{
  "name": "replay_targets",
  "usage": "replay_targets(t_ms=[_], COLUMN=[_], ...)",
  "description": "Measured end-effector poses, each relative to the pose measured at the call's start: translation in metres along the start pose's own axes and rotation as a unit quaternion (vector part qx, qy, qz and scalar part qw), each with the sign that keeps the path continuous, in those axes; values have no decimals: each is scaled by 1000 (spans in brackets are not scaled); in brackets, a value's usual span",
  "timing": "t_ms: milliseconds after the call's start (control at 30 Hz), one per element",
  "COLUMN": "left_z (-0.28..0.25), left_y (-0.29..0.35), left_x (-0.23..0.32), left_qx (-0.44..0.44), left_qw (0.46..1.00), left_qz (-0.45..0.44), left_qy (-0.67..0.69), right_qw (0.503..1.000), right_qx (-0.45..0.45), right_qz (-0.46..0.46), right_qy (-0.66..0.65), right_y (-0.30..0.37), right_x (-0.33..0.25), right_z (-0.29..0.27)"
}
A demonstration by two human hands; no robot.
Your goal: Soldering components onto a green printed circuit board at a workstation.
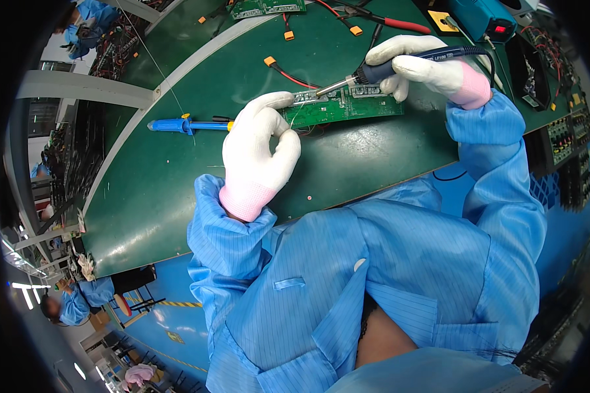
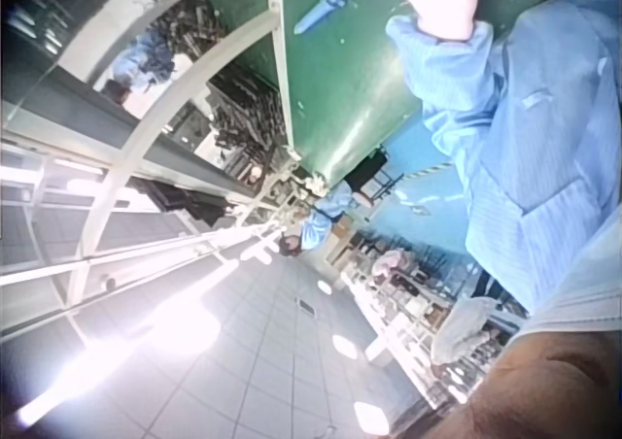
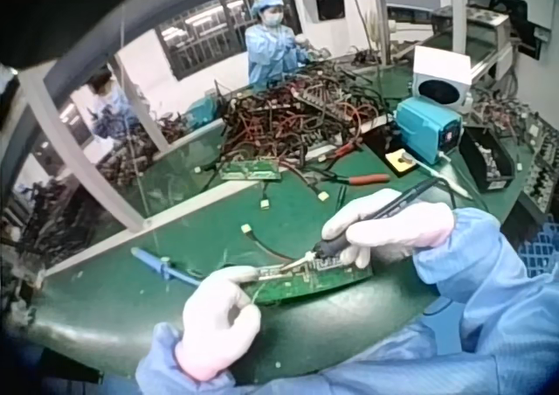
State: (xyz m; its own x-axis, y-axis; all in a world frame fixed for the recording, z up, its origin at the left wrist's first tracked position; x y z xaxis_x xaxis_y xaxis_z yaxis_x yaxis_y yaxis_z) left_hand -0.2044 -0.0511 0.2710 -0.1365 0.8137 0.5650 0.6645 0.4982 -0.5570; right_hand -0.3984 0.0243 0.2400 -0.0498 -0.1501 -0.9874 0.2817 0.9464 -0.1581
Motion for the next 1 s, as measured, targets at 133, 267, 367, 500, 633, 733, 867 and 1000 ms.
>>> replay_targets(t_ms=[133, 267, 367, 500, 633, 733, 867, 1000], left_z=[1, 2, 3, 3, 3, 3, 3, 4], left_y=[0, 0, -2, -2, -3, -2, -4, -5], left_x=[2, 4, 5, 6, 6, 6, 7, 6], left_qx=[4, 4, 0, -3, -2, -2, -1, 0], left_qw=[1000, 1000, 1000, 999, 999, 999, 999, 998], left_qz=[4, 4, 3, 2, 2, 8, 3, -2], left_qy=[-5, -27, -29, -33, -34, -43, -50, -56], right_qw=[1000, 1000, 1000, 1000, 1000, 1000, 1000, 999], right_qx=[-16, -2, 4, 10, 16, 17, 16, 16], right_qz=[-2, -7, -2, 0, -3, -5, -5, -6], right_qy=[3, 16, 10, 3, -1, -9, -20, -31], right_y=[-1, 0, 2, 5, 8, 11, 15, 20], right_x=[-1, 0, 1, 4, 9, 12, 13, 14], right_z=[1, 0, 0, 0, 0, 1, 3, 4])
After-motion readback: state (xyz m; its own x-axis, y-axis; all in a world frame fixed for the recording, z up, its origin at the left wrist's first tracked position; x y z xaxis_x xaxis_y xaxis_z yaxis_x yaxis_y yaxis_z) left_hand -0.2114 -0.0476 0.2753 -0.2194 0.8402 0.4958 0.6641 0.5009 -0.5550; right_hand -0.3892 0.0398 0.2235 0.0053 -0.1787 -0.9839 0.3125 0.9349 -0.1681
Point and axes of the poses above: each hand's wrist, its own y-axis away from the middle knuckle, its own z-axis out of the palm, x = y × z, the point moved 10 cm from there along -y, towards the middle knuckle, and after that the axes turned 12 degrees about x, right-handed, at the moved point
